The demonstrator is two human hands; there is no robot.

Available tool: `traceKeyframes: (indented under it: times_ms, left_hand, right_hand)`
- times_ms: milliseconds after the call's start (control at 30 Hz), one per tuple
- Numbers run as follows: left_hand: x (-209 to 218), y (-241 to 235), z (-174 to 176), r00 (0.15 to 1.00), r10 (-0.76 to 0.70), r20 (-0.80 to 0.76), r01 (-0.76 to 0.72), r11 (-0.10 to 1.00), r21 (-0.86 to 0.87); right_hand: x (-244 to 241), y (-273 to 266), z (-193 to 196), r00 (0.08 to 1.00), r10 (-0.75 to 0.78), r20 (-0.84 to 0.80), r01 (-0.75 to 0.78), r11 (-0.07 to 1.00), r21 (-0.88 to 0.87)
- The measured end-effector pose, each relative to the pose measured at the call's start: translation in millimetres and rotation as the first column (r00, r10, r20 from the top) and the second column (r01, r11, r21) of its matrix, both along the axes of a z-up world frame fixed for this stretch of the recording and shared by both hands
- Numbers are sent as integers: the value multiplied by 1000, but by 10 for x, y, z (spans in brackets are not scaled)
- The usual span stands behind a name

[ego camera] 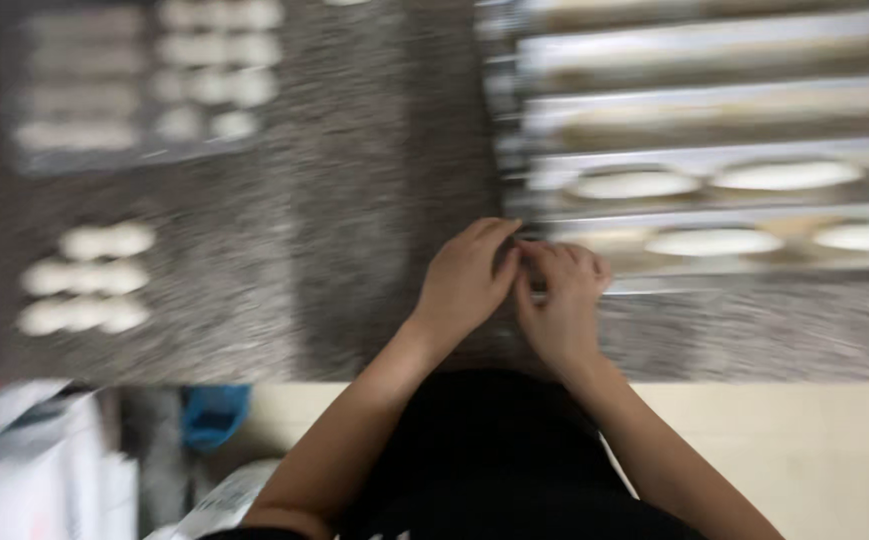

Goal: The person repeatedly picks up small dough balls from a countertop, rolls them into elongated shapes by hand, and places them into a perforated metal tray. The process is repeated for multiple dough pieces throughout the clip.

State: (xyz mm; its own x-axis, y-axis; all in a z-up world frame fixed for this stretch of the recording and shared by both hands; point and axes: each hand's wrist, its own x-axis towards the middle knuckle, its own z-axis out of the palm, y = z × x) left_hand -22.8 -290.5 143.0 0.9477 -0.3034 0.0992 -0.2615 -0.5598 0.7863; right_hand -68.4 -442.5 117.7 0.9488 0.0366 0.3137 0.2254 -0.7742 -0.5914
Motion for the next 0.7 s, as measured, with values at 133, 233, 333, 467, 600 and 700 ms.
traceKeyframes:
  times_ms: [133, 233, 333, 467, 600, 700]
  left_hand:
    - [-110, 1548, -198, 987, 160, 20, -161, 985, 65]
    - [-132, 2735, -433, 952, 296, -83, -280, 947, 158]
    - [-171, 3868, -673, 858, 488, -157, -449, 864, 229]
    - [-142, 4983, -1108, 743, 660, 113, -663, 701, 262]
    - [0, 5654, -1537, 688, 700, 192, -658, 490, 572]
    - [181, 5793, -1713, 727, 653, 215, -588, 429, 686]
  right_hand:
    - [-37, 1324, -4, 998, 57, -27, -56, 998, 38]
    - [-12, 2047, 10, 978, 163, -128, -162, 987, 22]
    - [76, 2565, 62, 964, 254, -76, -250, 967, 49]
    - [126, 2985, 35, 967, 247, -54, -247, 969, 6]
    - [135, 3268, -50, 955, 275, -115, -280, 960, -32]
    - [161, 3401, -88, 944, 303, -131, -310, 950, -38]
